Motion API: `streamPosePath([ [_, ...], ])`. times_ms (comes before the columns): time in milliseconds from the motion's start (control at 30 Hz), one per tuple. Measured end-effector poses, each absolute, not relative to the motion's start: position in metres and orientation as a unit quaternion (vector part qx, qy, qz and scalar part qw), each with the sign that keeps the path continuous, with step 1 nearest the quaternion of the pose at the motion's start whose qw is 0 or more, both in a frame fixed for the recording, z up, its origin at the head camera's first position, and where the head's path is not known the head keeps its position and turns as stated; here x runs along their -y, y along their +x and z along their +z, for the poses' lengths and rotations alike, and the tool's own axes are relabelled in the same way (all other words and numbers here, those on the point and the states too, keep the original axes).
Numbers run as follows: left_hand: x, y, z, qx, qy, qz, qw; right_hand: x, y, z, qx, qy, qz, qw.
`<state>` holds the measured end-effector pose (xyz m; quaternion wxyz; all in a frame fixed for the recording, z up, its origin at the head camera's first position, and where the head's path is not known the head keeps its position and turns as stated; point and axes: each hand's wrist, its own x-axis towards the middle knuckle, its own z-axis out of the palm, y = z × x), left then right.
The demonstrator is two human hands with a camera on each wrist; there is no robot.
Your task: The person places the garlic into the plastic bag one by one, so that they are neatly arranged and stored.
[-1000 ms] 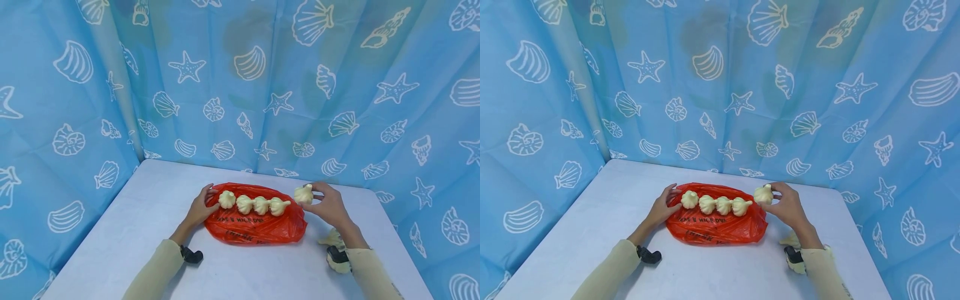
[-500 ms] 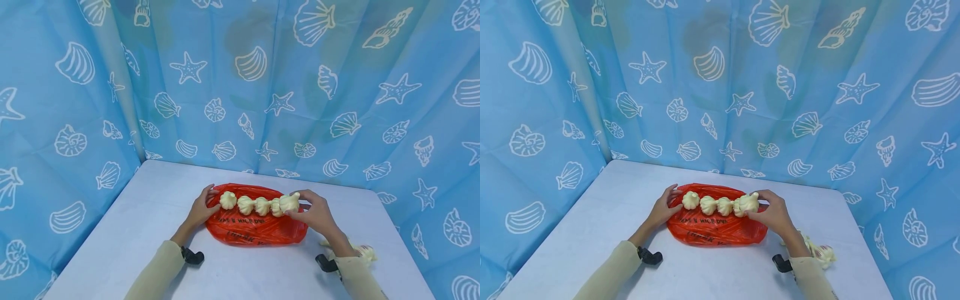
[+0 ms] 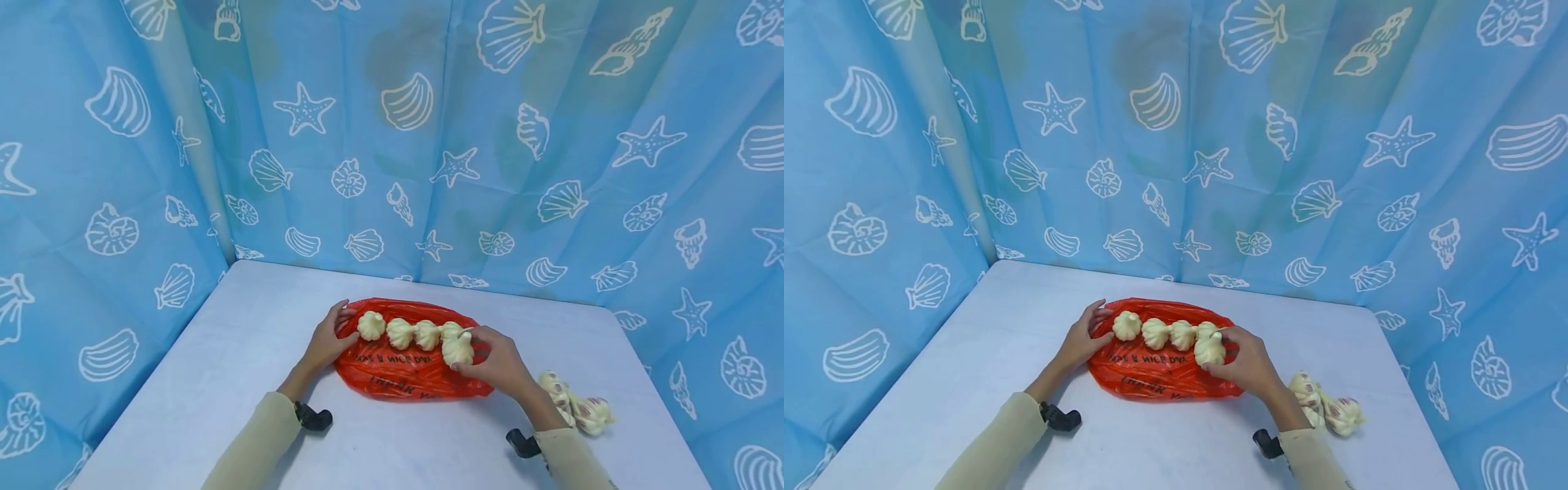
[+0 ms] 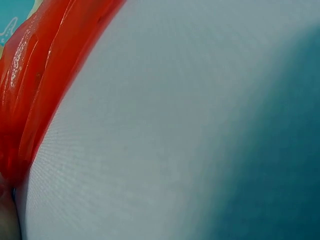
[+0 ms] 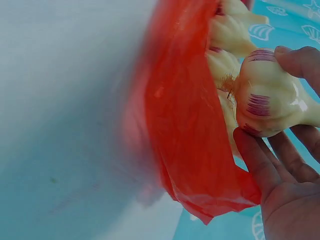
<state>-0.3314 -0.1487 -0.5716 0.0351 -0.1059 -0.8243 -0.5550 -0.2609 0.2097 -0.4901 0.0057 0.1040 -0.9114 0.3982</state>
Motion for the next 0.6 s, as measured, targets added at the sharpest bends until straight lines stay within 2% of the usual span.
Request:
streamPosePath([
  [600, 0.149, -0.331, -0.57, 0.827, -0.107, -0.55, 0.036, -0.208, -0.257, -0.513, 0.929, 0.123, 0.35, 0.019],
])
